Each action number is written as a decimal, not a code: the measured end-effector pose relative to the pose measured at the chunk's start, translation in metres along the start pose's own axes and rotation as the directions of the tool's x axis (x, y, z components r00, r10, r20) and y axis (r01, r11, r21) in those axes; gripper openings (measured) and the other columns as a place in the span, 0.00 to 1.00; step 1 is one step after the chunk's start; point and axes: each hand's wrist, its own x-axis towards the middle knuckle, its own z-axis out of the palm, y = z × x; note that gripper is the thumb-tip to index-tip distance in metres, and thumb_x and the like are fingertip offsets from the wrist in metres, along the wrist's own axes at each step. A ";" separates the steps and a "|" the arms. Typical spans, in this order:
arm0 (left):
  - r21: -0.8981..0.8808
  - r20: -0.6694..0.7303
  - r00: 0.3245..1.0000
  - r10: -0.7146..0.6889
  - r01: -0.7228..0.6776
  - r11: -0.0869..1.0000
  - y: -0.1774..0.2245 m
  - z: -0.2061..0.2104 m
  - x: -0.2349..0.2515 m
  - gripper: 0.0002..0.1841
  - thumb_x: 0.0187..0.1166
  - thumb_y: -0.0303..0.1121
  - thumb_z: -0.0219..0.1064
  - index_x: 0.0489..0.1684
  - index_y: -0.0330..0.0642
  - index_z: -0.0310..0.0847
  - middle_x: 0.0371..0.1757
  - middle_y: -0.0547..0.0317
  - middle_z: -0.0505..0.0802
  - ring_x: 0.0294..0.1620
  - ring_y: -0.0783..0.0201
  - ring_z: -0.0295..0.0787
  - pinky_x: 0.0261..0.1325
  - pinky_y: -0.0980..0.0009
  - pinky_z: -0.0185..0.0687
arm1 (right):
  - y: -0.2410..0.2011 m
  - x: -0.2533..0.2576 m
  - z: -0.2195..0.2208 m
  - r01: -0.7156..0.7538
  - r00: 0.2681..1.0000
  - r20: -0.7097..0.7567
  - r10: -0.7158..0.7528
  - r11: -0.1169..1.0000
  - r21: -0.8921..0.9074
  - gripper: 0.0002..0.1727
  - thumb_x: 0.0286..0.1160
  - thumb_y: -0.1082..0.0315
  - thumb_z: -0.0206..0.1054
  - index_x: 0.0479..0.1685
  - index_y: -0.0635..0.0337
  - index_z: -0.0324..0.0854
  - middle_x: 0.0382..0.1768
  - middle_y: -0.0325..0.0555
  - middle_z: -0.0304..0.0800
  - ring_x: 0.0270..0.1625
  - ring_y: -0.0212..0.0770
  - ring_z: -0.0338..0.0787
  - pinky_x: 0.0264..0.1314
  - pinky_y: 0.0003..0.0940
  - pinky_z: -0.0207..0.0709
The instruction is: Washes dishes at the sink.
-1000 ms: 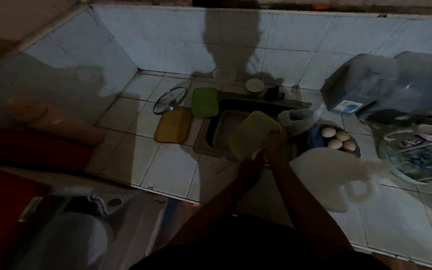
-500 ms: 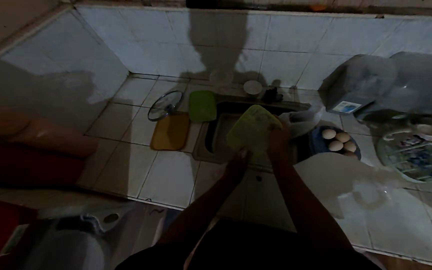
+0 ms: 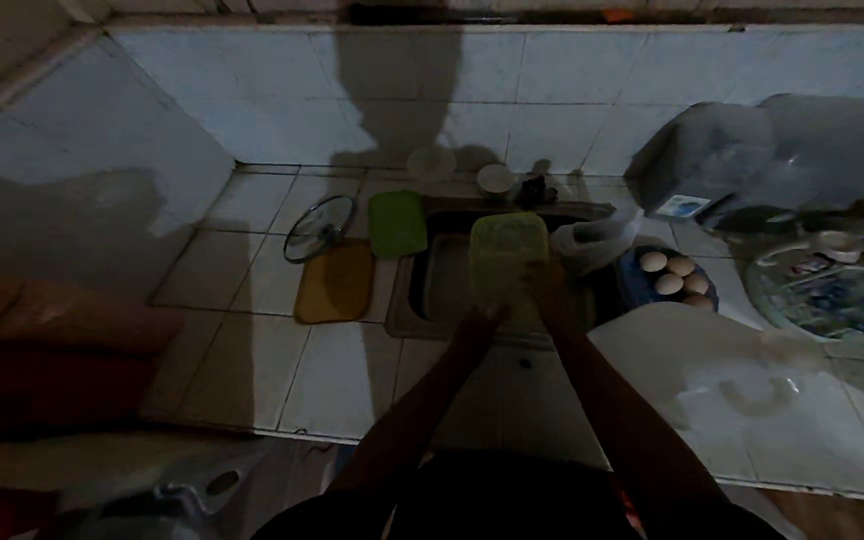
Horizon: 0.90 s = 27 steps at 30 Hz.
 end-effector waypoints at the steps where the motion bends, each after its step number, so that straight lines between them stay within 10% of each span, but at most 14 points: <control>1: -0.040 -0.059 0.998 0.001 -0.003 0.999 0.003 0.005 0.000 0.31 0.83 0.15 0.54 0.88 0.43 0.66 0.85 0.33 0.73 0.85 0.35 0.69 0.83 0.47 0.67 | -0.003 -0.002 0.001 -0.030 0.999 -0.016 0.031 0.999 0.041 0.32 0.91 0.73 0.51 0.94 0.55 0.50 0.70 0.67 0.80 0.59 0.60 0.88 0.59 0.52 0.83; 4: -0.211 -0.139 0.990 0.033 -0.062 0.976 0.023 0.014 0.001 0.26 0.85 0.17 0.53 0.84 0.33 0.69 0.81 0.34 0.78 0.82 0.40 0.75 0.84 0.53 0.68 | -0.010 -0.006 0.001 -0.046 0.999 -0.007 0.046 0.999 -0.011 0.33 0.91 0.73 0.52 0.94 0.54 0.50 0.73 0.67 0.78 0.64 0.62 0.87 0.65 0.55 0.80; 11: 0.132 0.150 0.921 0.360 -0.380 0.916 -0.031 -0.025 0.015 0.22 0.87 0.20 0.53 0.80 0.33 0.73 0.80 0.34 0.79 0.84 0.37 0.71 0.85 0.48 0.66 | 0.003 0.050 -0.024 -0.066 0.966 0.227 0.124 0.967 -0.247 0.33 0.85 0.71 0.62 0.90 0.55 0.59 0.73 0.69 0.77 0.63 0.65 0.86 0.61 0.59 0.82; 16: -0.411 -0.080 0.989 0.124 -0.146 0.900 0.014 -0.011 0.019 0.20 0.91 0.27 0.51 0.78 0.30 0.73 0.78 0.34 0.80 0.79 0.45 0.77 0.82 0.56 0.69 | -0.009 -0.009 0.010 -0.026 0.991 -0.132 0.025 1.000 -0.006 0.30 0.90 0.70 0.56 0.90 0.58 0.59 0.77 0.67 0.75 0.76 0.62 0.79 0.76 0.56 0.72; 21: 0.006 0.087 0.939 0.333 -0.335 0.942 -0.039 -0.008 0.027 0.27 0.85 0.19 0.55 0.85 0.39 0.69 0.87 0.38 0.71 0.89 0.38 0.62 0.87 0.46 0.61 | 0.012 -0.008 0.015 -0.085 0.980 -0.166 0.106 0.988 0.133 0.24 0.87 0.76 0.56 0.82 0.66 0.68 0.70 0.66 0.80 0.67 0.53 0.85 0.68 0.44 0.79; 27: -0.161 -0.061 0.970 0.234 -0.241 0.957 0.004 0.006 0.014 0.24 0.82 0.16 0.55 0.78 0.33 0.76 0.79 0.33 0.79 0.83 0.38 0.72 0.85 0.51 0.66 | 0.004 0.003 0.016 -0.160 0.950 -0.244 0.197 0.974 0.162 0.23 0.89 0.73 0.56 0.81 0.61 0.70 0.68 0.67 0.81 0.62 0.58 0.88 0.63 0.53 0.82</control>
